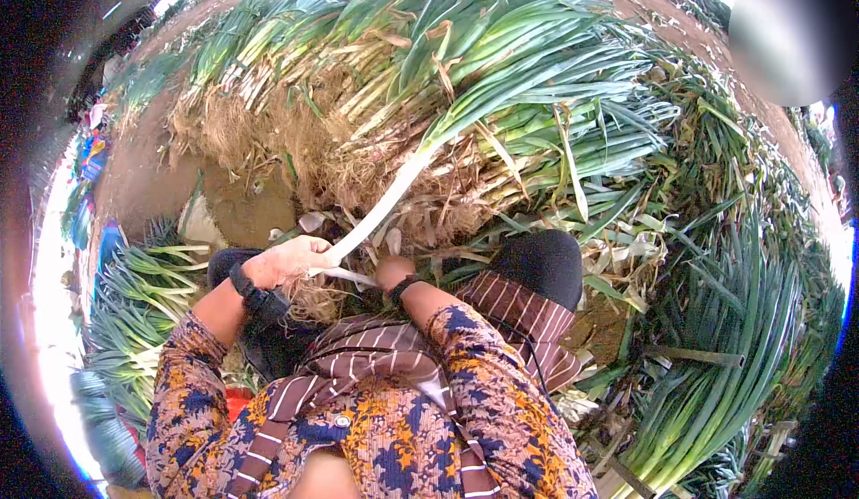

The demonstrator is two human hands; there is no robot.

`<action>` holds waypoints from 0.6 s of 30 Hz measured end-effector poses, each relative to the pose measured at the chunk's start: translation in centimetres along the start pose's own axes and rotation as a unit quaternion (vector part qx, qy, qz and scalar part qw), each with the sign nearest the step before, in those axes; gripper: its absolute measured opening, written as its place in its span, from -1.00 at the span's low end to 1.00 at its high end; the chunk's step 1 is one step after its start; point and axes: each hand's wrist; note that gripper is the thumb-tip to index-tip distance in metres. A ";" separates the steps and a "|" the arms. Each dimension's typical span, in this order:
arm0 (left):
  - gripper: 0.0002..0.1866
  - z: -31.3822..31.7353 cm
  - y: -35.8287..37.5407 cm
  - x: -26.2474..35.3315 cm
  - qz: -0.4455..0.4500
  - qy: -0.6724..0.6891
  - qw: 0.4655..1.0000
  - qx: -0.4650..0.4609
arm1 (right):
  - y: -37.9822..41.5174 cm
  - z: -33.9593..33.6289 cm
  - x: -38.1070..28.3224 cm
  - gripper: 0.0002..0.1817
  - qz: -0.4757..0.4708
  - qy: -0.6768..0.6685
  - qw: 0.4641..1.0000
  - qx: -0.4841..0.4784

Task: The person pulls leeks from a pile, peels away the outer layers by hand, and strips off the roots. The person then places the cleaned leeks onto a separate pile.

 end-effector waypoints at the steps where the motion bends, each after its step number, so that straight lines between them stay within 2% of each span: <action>1: -0.82 -0.4 -0.1 -0.2 0.025 -0.011 1.000 0.001 | 0.2 0.7 0.8 -0.70 0.009 0.026 1.000 0.012; 3: -0.84 -1.0 0.1 0.5 0.075 -0.033 0.997 0.004 | -0.9 3.6 3.1 -0.71 0.025 0.078 0.996 0.039; 4: -0.83 -0.2 1.9 2.8 0.051 0.101 0.993 -0.019 | -2.7 6.3 4.1 -0.74 0.156 0.081 0.982 0.063; 7: -0.76 -1.8 2.3 2.8 0.085 0.013 0.996 -0.008 | -5.1 4.7 7.6 -0.75 -0.015 0.005 0.997 0.069; 9: -0.74 -1.4 2.6 2.6 0.095 0.028 0.995 0.007 | -0.5 -6.0 2.8 -0.77 0.085 -0.216 0.968 0.094; 10: -0.73 -1.1 2.7 2.7 0.101 0.034 0.994 0.014 | -0.7 -6.8 2.3 -0.76 0.067 -0.459 0.878 0.119; 11: -0.72 -0.8 2.6 2.5 0.095 0.037 0.994 0.026 | -0.7 -7.3 1.7 -0.75 0.046 -0.671 0.728 0.135; 14: -0.66 0.1 2.3 2.2 0.072 0.059 0.995 0.042 | 1.6 -10.3 -1.6 -0.77 0.038 -0.828 0.531 0.176; 17: -0.65 0.6 1.7 1.5 0.086 0.060 0.992 0.066 | 2.8 -10.2 -3.9 -0.75 0.051 -0.816 0.527 0.234; 18: -0.64 0.8 1.6 1.3 0.094 0.072 0.991 0.064 | 3.3 -10.2 -4.3 -0.73 0.075 -0.778 0.569 0.258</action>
Point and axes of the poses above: each hand's wrist, its own y-axis away from the middle knuckle, its own z-axis out of the palm, x = y × z, and after that the axes turned 2 degrees about y, right-handed
